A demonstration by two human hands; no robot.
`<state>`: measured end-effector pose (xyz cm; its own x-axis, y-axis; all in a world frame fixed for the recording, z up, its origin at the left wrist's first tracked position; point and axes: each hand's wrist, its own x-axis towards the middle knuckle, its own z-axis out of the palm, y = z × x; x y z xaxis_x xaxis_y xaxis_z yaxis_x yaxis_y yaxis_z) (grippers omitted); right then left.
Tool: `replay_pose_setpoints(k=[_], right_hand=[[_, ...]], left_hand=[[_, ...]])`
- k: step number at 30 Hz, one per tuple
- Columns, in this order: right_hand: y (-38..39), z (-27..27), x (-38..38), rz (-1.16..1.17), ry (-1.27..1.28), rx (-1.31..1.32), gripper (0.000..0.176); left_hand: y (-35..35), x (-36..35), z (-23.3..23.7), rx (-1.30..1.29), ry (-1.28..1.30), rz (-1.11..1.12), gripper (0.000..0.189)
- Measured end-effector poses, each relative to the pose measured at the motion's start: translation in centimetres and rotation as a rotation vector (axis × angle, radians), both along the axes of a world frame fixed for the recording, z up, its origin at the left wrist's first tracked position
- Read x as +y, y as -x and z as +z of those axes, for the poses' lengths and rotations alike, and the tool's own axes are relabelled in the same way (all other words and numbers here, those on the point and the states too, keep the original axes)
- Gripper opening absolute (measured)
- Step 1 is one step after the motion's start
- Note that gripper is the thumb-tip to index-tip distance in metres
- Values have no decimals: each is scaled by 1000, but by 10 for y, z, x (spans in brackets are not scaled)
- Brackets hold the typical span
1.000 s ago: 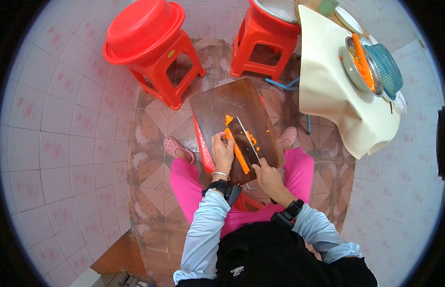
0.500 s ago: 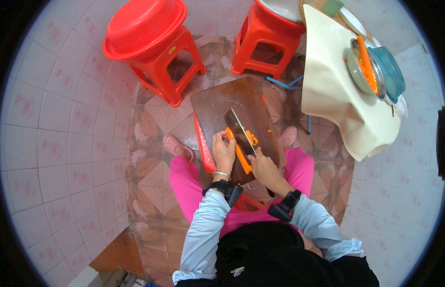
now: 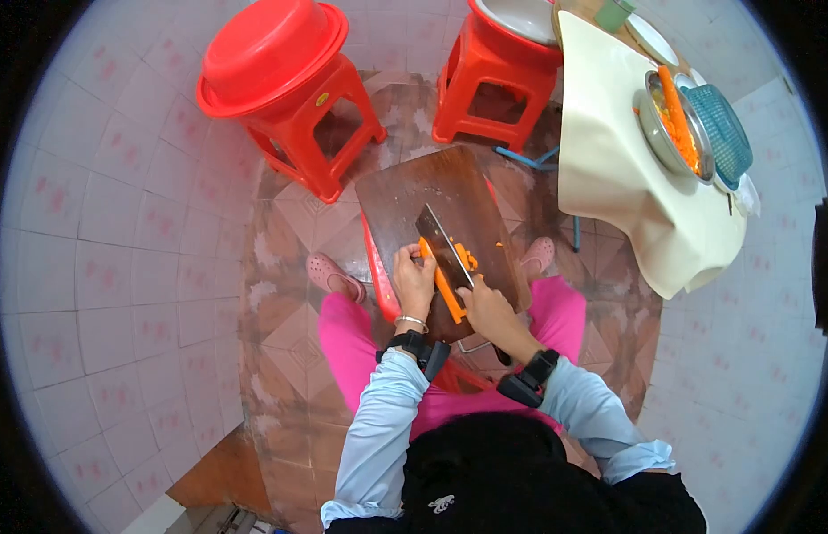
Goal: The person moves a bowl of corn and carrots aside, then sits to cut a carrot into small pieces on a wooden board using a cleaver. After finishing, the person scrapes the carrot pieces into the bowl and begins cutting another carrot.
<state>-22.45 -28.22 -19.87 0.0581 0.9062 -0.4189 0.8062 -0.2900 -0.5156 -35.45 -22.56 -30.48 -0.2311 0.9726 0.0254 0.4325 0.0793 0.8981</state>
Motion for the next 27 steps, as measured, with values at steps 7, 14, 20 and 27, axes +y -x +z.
replay_pose_setpoints(k=[7,14,20,27], right_hand=[[-7,0,-57,-40,10,22,29],[12,-20,-58,-109,-70,-14,27],[8,-17,-51,-65,-107,-13,25],[17,-18,-44,-52,-146,-72,27]], left_hand=[[1,0,11,58,-12,-21,28],[0,0,16,17,40,-12,26],[1,2,10,-43,94,-1,26],[2,3,0,-62,98,3,25]])
